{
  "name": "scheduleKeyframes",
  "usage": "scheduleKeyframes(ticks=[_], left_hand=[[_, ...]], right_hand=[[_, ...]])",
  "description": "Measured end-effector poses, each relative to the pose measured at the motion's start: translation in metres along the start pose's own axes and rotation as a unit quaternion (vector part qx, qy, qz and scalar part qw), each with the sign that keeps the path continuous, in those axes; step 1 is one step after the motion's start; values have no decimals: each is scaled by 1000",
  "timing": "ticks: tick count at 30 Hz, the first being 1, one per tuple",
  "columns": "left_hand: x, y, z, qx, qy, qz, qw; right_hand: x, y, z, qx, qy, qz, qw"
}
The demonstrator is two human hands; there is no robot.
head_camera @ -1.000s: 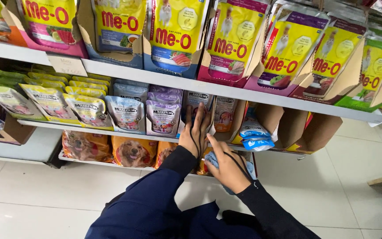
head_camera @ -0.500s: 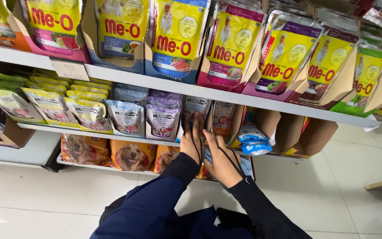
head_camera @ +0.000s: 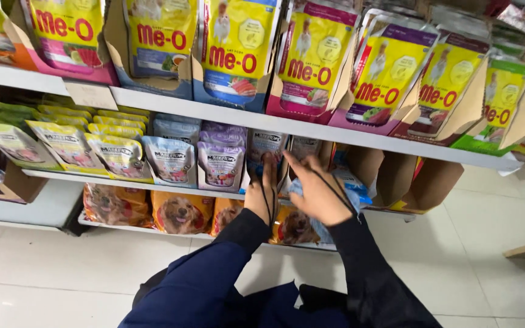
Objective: Wiping down individual pet food pouches and bags on a grocery store shelf using a cleaning cloth.
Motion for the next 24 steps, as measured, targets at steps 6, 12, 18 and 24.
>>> scheduleKeyframes(ticks=[6, 12, 18, 24], left_hand=[[-6, 0, -2, -11, -36, 3, 999], [18, -1, -7, -14, -62, -4, 998], [-25, 5, -4, -22, -84, 13, 996], [-15, 0, -4, -20, -70, 11, 997]], right_hand=[[4, -12, 26, 3, -6, -73, 997], [30, -34, 26, 7, 31, -106, 994], [14, -25, 35, -9, 7, -111, 994], [-2, -21, 23, -36, -27, -103, 994]])
Point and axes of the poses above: each hand's wrist, its own z-axis towards the middle knuckle, its own x-axis out of the back of the hand, y = z × x, the point moved 10 cm from there along z, towards the middle knuckle, and after that the axes turned 3 degrees about y, right-handed, at the moved point
